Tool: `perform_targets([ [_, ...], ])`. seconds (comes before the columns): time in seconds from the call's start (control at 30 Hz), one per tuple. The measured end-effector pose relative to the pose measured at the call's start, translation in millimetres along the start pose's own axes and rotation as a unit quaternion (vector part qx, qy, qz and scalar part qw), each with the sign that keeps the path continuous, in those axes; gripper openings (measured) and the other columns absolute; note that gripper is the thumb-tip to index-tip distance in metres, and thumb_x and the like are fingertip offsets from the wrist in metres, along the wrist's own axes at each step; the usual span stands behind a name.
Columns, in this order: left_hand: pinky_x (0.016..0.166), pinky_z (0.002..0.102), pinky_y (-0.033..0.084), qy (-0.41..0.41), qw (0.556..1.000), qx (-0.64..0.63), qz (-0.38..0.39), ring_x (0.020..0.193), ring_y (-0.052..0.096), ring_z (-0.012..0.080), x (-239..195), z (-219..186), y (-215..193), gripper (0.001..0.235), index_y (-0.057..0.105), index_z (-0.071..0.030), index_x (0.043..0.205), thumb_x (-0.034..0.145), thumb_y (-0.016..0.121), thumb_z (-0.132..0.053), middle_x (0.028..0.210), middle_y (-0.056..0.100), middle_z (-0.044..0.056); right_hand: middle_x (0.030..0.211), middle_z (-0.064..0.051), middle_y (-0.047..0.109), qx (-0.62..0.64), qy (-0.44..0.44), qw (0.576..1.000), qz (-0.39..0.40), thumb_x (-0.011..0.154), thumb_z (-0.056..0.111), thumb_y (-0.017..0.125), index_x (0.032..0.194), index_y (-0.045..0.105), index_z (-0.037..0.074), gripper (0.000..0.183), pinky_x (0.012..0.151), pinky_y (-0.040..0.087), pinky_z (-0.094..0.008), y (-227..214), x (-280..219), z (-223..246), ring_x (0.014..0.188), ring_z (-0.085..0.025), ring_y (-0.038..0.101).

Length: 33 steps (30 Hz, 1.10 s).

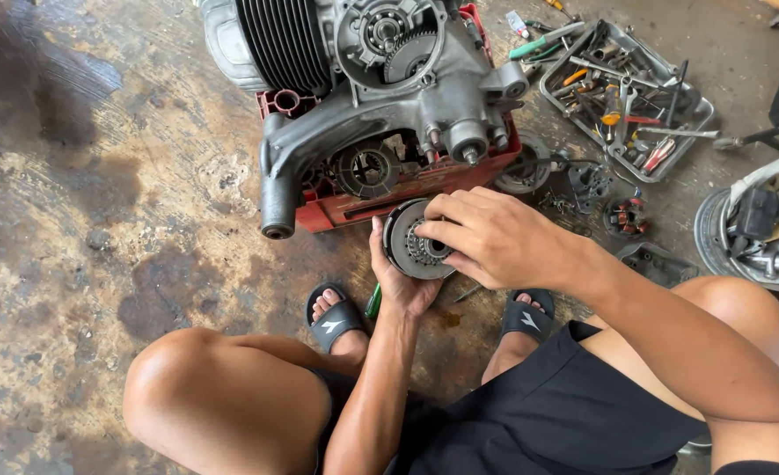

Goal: The person sits on the floor assembling parts of a disassembled motorcycle engine. They fit a gear onto a shaft, place a clutch basket onto the engine, and then use a yellow oil bottle to lubricate a small metal component.

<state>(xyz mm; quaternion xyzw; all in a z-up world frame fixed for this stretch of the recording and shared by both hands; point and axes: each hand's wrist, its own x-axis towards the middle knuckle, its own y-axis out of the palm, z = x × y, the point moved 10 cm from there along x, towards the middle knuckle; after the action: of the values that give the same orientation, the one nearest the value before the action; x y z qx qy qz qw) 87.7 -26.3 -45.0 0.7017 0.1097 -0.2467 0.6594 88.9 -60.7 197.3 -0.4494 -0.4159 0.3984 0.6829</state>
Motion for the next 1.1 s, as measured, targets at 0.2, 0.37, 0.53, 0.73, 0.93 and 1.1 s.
perform_targets([
  [0.2, 0.072, 0.053, 0.062, -0.001, 1.000, 0.021, 0.022, 0.091, 0.069, 0.0399, -4, 2, 9, 0.082, 0.067, 0.000, 0.117, 0.086, 0.056, -0.075, 0.104, 0.069, 0.025, 0.114, -0.016, 0.058, 0.013, 0.023, 1.000, -0.001, 0.086, 0.017, 0.071, 0.120, 0.062, 0.000, 0.039, 0.081, 0.053, -0.045, 6, -3, -3, 0.094, -0.035, 0.062],
  [0.37, 0.073, 0.052, 0.062, -0.009, 0.997, 0.062, 0.042, 0.091, 0.069, 0.0386, 4, 1, 5, 0.086, 0.065, 0.000, 0.124, 0.087, 0.053, -0.077, 0.107, 0.069, 0.025, 0.112, -0.017, 0.059, -0.003, 0.016, 1.000, 0.020, 0.086, 0.015, 0.070, 0.118, 0.063, -0.001, 0.036, 0.082, 0.053, -0.041, 3, 2, 3, 0.094, -0.033, 0.063],
  [0.53, 0.077, 0.053, 0.061, 0.006, 0.994, 0.094, 0.055, 0.095, 0.068, 0.0396, 3, -3, 10, 0.088, 0.064, 0.000, 0.128, 0.088, 0.050, -0.078, 0.111, 0.068, 0.026, 0.109, -0.017, 0.058, -0.028, 0.020, 0.999, 0.031, 0.088, 0.019, 0.071, 0.116, 0.062, -0.003, 0.037, 0.079, 0.055, -0.041, 12, -5, -4, 0.092, -0.033, 0.064],
  [0.73, 0.080, 0.054, 0.060, 0.016, 0.994, 0.096, 0.046, 0.094, 0.069, 0.0403, -4, -3, 13, 0.089, 0.062, 0.002, 0.131, 0.089, 0.051, -0.076, 0.112, 0.068, 0.029, 0.110, -0.019, 0.058, -0.026, 0.010, 0.999, 0.022, 0.093, 0.017, 0.065, 0.120, 0.061, -0.005, 0.035, 0.080, 0.056, -0.041, 8, -5, -2, 0.094, -0.033, 0.063],
  [0.93, 0.084, 0.053, 0.061, 0.094, 0.987, 0.128, 0.037, 0.097, 0.071, 0.0417, -5, -16, 14, 0.082, 0.064, 0.003, 0.128, 0.093, 0.051, -0.070, 0.113, 0.068, 0.033, 0.102, -0.019, 0.061, -0.042, 0.005, 0.999, 0.006, 0.102, 0.032, 0.053, 0.121, 0.061, -0.005, 0.043, 0.076, 0.056, -0.037, 11, -12, -17, 0.085, -0.029, 0.065],
  [1.1, 0.071, 0.039, 0.061, 0.255, 0.961, 0.107, -0.027, 0.076, 0.070, 0.0269, -50, -40, 58, 0.051, 0.067, 0.004, 0.108, 0.097, 0.062, -0.045, 0.092, 0.073, 0.023, 0.083, -0.011, 0.055, -0.010, -0.026, 0.992, -0.119, 0.102, 0.041, 0.056, 0.118, 0.056, 0.002, 0.042, 0.063, 0.052, -0.039, 5, -15, -23, 0.068, -0.027, 0.061],
])
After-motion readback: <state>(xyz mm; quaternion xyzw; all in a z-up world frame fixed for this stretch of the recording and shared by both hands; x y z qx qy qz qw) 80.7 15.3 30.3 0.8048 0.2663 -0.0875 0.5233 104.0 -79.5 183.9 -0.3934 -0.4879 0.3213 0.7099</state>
